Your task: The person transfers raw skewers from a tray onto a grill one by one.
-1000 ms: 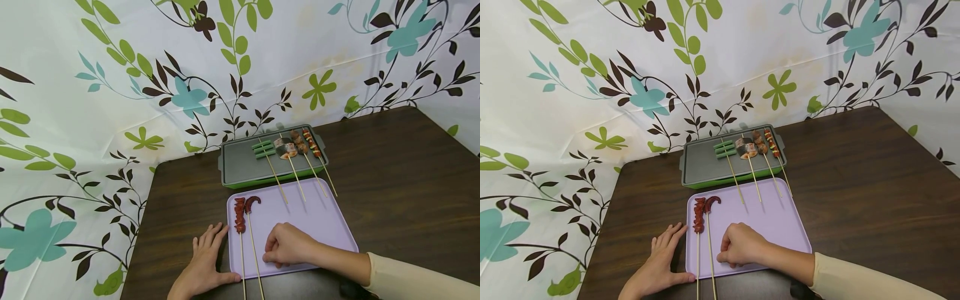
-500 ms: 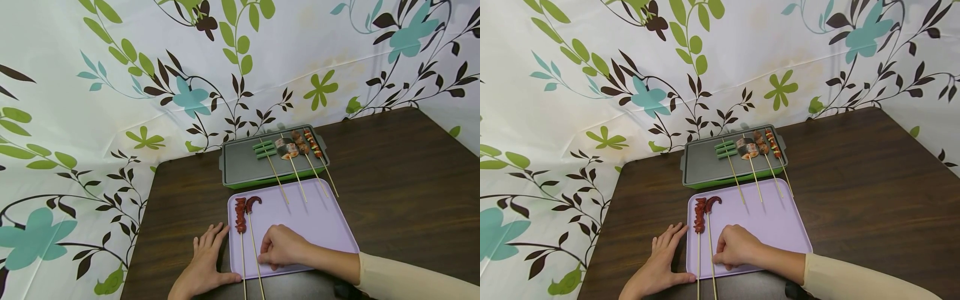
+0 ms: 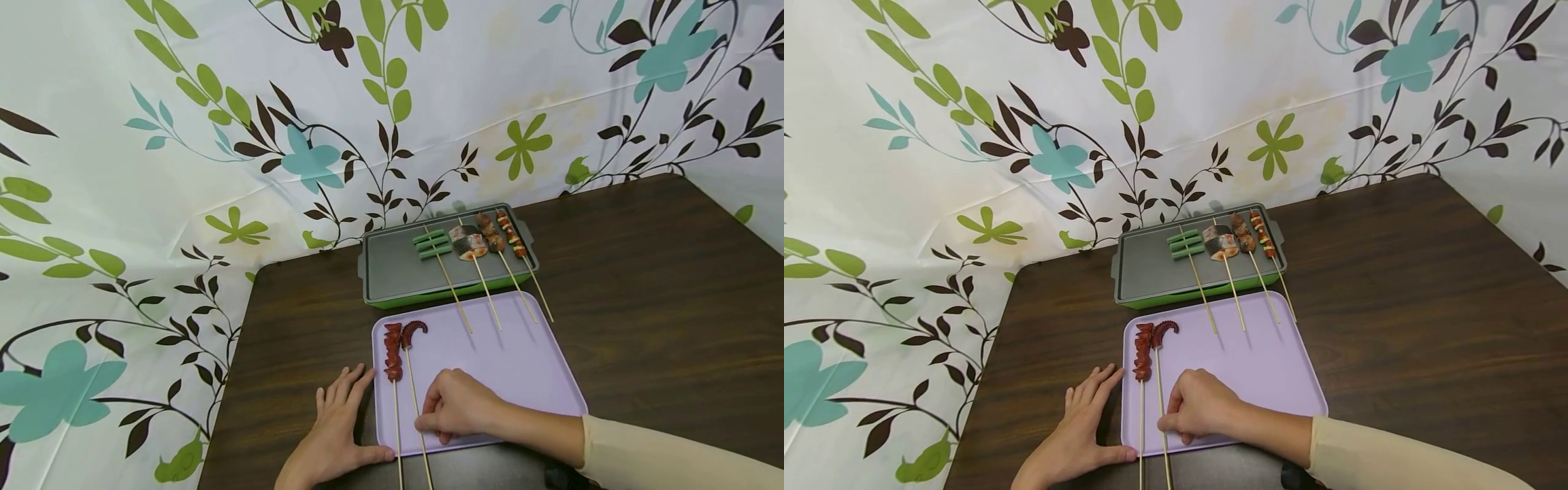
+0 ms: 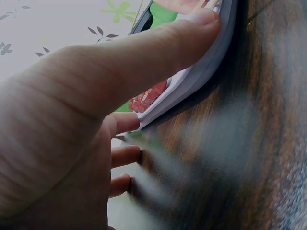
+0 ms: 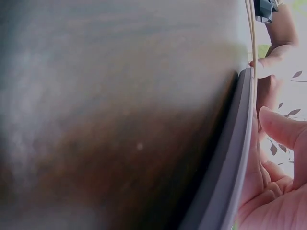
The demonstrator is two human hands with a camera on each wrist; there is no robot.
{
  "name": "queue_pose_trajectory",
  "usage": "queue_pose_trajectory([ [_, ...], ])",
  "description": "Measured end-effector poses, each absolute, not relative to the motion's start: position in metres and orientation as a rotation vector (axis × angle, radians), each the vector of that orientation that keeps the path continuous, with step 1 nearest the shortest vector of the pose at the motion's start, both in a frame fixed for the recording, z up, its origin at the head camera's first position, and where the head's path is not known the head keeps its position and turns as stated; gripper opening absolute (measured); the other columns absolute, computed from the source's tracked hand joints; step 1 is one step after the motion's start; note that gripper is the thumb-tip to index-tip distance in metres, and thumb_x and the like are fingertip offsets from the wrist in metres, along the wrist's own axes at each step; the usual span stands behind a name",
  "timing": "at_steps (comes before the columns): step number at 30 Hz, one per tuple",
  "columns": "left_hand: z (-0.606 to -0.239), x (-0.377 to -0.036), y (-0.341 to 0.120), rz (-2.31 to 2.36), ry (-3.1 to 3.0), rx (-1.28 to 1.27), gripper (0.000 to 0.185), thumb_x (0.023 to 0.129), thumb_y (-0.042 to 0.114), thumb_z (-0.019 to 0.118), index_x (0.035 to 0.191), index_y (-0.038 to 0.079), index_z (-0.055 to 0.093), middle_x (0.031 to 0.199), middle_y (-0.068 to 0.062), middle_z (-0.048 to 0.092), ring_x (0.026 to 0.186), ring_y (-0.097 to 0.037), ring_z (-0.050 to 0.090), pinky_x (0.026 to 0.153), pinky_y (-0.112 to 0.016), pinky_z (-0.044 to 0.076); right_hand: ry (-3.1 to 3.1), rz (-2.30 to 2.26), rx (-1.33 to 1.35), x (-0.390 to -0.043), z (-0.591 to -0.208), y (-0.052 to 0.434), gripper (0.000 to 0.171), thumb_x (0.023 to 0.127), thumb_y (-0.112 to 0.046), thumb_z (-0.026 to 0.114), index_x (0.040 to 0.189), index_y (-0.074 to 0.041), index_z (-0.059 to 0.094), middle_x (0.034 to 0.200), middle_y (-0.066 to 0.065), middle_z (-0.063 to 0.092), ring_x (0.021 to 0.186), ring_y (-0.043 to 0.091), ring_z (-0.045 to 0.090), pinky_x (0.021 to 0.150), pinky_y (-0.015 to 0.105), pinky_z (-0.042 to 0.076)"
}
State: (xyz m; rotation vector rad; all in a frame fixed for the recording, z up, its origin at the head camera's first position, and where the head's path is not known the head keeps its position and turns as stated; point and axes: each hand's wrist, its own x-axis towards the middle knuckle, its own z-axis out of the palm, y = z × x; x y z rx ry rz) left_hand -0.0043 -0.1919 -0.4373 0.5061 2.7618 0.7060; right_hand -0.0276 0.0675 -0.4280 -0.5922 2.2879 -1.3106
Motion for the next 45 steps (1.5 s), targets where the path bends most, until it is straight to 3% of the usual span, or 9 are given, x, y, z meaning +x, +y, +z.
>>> queue_pose_trajectory([
  [11, -0.44, -0.003, -0.192, 0.731, 2.76, 0.509, 0.12, 0.06, 0.076, 0.075, 0.157, 0.029, 0.021, 0.16, -0.007, 0.021, 0.147, -0.036, 0.008, 0.102, -0.075, 0.003, 2.265, -1.305, -0.62, -0.026, -0.428, 0.064, 0.023, 0.076, -0.014, 0.078, 0.058, -0.022, 0.067, 0.044, -0.013, 0.056, 0.039, 0.002, 0.056, 0.04, 0.02, 0.039],
  [29, -0.439, -0.003, -0.192, 0.718, 2.759, 0.502, 0.121, 0.06, 0.076, 0.075, 0.157, 0.03, 0.02, 0.16, -0.006, 0.02, 0.147, -0.036, 0.008, 0.103, -0.073, 0.002, 2.037, -1.481, -0.413, -0.026, -0.428, 0.073, 0.015, 0.077, -0.001, 0.071, 0.065, -0.008, 0.066, 0.051, 0.005, 0.064, 0.044, 0.013, 0.062, 0.042, 0.026, 0.051],
  [45, -0.439, -0.004, -0.191, 0.709, 2.763, 0.502, 0.121, 0.059, 0.077, 0.075, 0.157, 0.03, 0.021, 0.16, -0.006, 0.021, 0.147, -0.036, 0.008, 0.103, -0.073, 0.002, 2.063, -1.493, -0.418, -0.02, -0.425, 0.081, 0.017, 0.078, -0.001, 0.069, 0.064, -0.009, 0.064, 0.05, 0.002, 0.062, 0.042, 0.01, 0.06, 0.042, 0.025, 0.05],
])
